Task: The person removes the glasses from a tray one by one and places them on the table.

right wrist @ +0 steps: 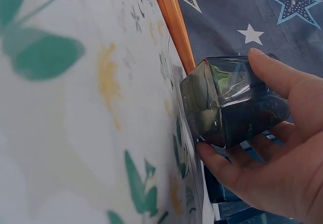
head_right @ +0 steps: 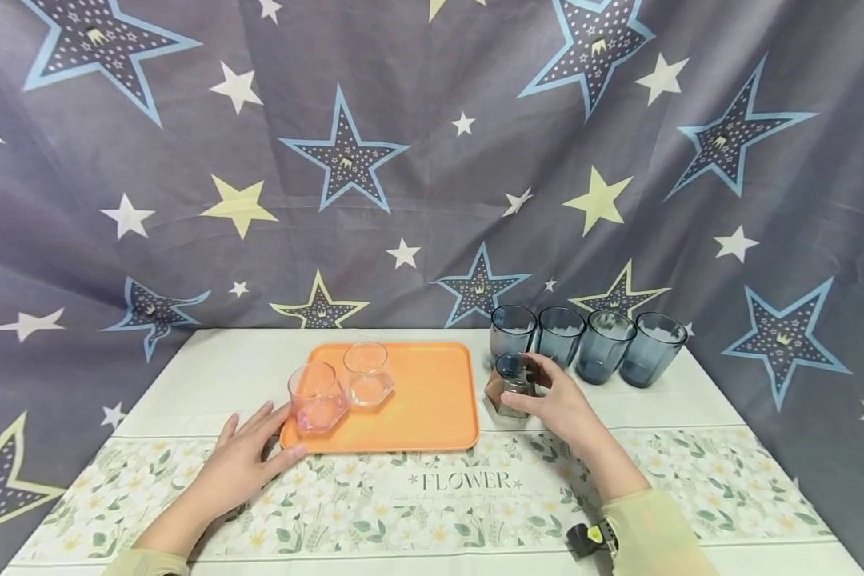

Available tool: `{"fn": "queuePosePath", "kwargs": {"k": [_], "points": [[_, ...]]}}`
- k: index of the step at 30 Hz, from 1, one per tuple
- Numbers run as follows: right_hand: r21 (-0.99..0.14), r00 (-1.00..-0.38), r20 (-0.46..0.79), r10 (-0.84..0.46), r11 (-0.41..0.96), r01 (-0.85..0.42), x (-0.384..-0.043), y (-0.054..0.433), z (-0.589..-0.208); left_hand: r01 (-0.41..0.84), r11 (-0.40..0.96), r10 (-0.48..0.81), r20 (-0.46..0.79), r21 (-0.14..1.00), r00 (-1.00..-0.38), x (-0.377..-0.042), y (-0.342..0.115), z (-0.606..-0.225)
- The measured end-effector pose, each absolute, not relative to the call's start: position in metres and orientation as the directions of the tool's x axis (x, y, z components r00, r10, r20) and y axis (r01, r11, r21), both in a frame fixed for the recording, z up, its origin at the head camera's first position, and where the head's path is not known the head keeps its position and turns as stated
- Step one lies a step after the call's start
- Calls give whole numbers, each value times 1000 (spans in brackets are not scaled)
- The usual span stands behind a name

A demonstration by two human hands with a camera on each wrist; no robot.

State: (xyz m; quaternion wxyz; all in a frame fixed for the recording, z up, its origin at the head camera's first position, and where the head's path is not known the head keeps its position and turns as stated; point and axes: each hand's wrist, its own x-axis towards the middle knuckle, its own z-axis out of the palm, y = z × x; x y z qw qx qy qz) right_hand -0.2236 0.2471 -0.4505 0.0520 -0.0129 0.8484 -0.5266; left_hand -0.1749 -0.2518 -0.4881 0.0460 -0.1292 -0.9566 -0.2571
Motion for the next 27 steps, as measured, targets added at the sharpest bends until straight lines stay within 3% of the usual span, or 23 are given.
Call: {"fn": "queuePosePath", "kwargs": {"k": [27], "points": [[-903,-993,-54,-105,430,3,-222,249,-450,273,838,222,161,472,-962,-178,-254,-492]]}}
